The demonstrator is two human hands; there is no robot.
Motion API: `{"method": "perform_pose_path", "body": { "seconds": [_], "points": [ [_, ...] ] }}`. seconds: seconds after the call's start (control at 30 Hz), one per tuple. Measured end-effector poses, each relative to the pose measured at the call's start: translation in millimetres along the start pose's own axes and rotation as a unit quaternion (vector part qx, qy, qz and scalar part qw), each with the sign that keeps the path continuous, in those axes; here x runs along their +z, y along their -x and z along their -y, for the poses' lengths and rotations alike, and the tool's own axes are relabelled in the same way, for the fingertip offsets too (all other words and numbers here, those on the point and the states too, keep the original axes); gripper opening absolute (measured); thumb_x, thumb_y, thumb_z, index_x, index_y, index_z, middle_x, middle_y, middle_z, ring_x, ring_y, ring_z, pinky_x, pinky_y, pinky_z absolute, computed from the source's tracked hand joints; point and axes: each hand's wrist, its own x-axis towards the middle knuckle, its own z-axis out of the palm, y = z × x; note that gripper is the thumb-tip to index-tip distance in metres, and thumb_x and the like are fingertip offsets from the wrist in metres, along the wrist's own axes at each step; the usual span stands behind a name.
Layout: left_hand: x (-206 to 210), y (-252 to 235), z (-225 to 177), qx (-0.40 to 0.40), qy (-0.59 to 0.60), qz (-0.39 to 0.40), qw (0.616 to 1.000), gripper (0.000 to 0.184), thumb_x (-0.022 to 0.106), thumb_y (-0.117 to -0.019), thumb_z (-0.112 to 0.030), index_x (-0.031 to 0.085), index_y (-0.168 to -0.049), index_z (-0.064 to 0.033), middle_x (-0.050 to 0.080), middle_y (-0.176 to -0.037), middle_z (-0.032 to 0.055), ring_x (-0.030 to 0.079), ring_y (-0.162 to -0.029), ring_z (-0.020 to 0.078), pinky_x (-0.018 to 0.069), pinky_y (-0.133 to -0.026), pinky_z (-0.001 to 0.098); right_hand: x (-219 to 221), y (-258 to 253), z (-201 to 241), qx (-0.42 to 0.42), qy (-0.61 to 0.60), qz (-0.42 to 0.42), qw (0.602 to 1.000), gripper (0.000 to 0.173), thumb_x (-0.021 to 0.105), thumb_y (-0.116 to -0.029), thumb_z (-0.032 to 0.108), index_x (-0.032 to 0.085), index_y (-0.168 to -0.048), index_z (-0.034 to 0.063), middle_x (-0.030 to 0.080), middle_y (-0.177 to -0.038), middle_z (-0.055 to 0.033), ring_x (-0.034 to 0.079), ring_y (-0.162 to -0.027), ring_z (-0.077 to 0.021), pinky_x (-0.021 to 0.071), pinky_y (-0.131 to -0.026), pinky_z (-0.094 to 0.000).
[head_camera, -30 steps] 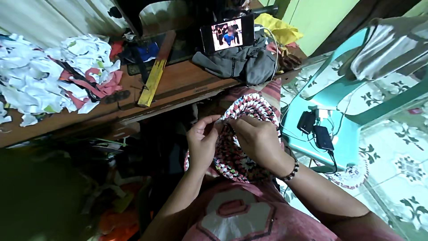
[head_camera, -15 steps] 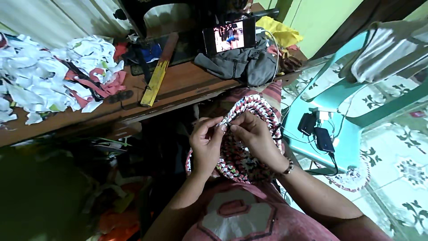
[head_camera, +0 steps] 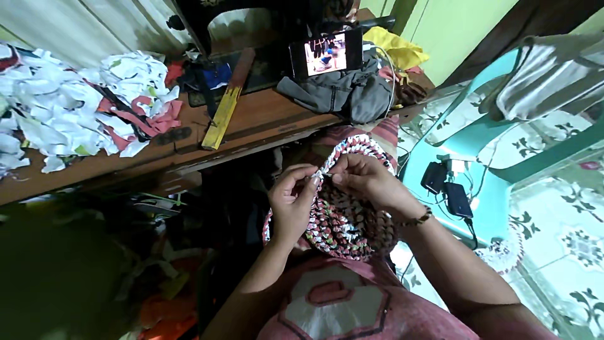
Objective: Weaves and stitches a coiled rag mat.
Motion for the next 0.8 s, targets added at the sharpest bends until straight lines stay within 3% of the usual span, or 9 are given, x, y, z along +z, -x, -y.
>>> {"method": "perform_pose_path", "body": {
  "seconds": [0.07,0.13,0.2,0.3,0.37,0.43,0.57,0.67,0.8],
  "points": [
    [1,0,-1,0.018,-0.023,0.015,0.999,0.016,0.068,-0.0927,0.001,0.073,-0.108,0.0008,0.071,-0.11,0.0074,0.07,-0.092,0.0122,0.0615,-0.077,0.0272,-5,1,6,-0.083,0.155,-0.007,0.984,0.004,0.064,-0.0974,0.005,0.068,-0.098,0.0051,0.066,-0.078,0.0,0.059,-0.062,-0.004,0.0515,-0.057,-0.0194],
    [2,0,-1,0.012,-0.023,0.018,0.999,0.016,0.067,-0.0924,0.001,0.073,-0.108,0.001,0.072,-0.107,0.0067,0.07,-0.09,0.0115,0.0612,-0.077,0.027,-4,1,7,-0.197,0.326,-0.031,0.924,0.008,0.062,-0.096,0.006,0.07,-0.096,0.0049,0.068,-0.083,-0.0022,0.064,-0.07,-0.0088,0.0568,-0.064,-0.0272],
    [0,-2,0,-0.007,-0.012,0.029,0.999,0.016,0.066,-0.0921,0.001,0.073,-0.107,0.0012,0.073,-0.105,0.0061,0.07,-0.09,0.0108,0.0611,-0.079,0.0276,-4,1,6,-0.287,0.428,-0.047,0.856,0.014,0.058,-0.093,0.002,0.071,-0.092,0.005,0.068,-0.081,-0.0062,0.067,-0.07,-0.0181,0.0565,-0.06,-0.0373],
    [-7,-4,2,-0.059,0.018,0.052,0.997,0.019,0.064,-0.0919,0.0,0.073,-0.109,-0.0008,0.074,-0.101,0.0049,0.07,-0.089,0.0109,0.0603,-0.08,0.0297,-4,2,5,-0.338,0.471,-0.053,0.813,0.02,0.056,-0.0914,-0.001,0.074,-0.092,0.0065,0.068,-0.082,-0.0084,0.067,-0.07,-0.0231,0.0537,-0.055,-0.0402],
    [-6,-5,-1,-0.058,0.004,0.05,0.997,0.019,0.063,-0.0932,0.0,0.072,-0.111,-0.0008,0.073,-0.101,0.0044,0.07,-0.089,0.0103,0.0603,-0.08,0.029,3,3,-2,-0.324,0.454,-0.084,0.826,0.017,0.057,-0.0916,-0.001,0.074,-0.093,0.0051,0.069,-0.083,-0.009,0.068,-0.07,-0.0224,0.0549,-0.056,-0.0397],
    [-2,-4,-5,-0.03,-0.019,0.035,0.999,0.018,0.064,-0.095,0.0,0.07,-0.112,-0.0005,0.073,-0.101,0.0037,0.069,-0.088,0.0091,0.0601,-0.078,0.0269,18,6,-12,-0.264,0.385,-0.136,0.874,0.011,0.059,-0.0951,0.003,0.07,-0.095,0.0023,0.068,-0.082,-0.0072,0.066,-0.067,-0.0159,0.0557,-0.058,-0.0338],
    [8,3,-2,0.039,-0.048,-0.014,0.998,0.019,0.068,-0.0922,0.003,0.07,-0.111,0.0031,0.074,-0.104,0.0057,0.071,-0.092,0.0094,0.0615,-0.081,0.0274,39,13,-21,-0.104,0.063,-0.145,0.982,0.007,0.058,-0.1002,0.006,0.062,-0.106,0.0046,0.064,-0.08,-0.0014,0.058,-0.063,-0.0055,0.0508,-0.058,-0.0198],
    [8,6,1,0.029,-0.028,-0.029,0.999,0.019,0.07,-0.0899,0.004,0.071,-0.109,0.0026,0.074,-0.1,0.0047,0.072,-0.089,0.0098,0.0624,-0.079,0.0278,42,15,-19,-0.014,-0.115,-0.13,0.985,0.006,0.057,-0.1006,0.005,0.061,-0.104,0.0071,0.059,-0.07,-0.0014,0.05,-0.054,-0.0043,0.0404,-0.049,-0.0175],
    [-2,-2,3,-0.089,0.044,-0.007,0.995,0.016,0.068,-0.0943,-0.005,0.072,-0.11,-0.0036,0.073,-0.1,0.0046,0.069,-0.087,0.0128,0.06,-0.077,0.0309,31,16,-18,-0.033,-0.019,-0.112,0.993,0.009,0.059,-0.1007,0.007,0.063,-0.108,0.006,0.064,-0.077,-0.001,0.056,-0.061,-0.0052,0.047,-0.055,-0.0188]
  ]
}}
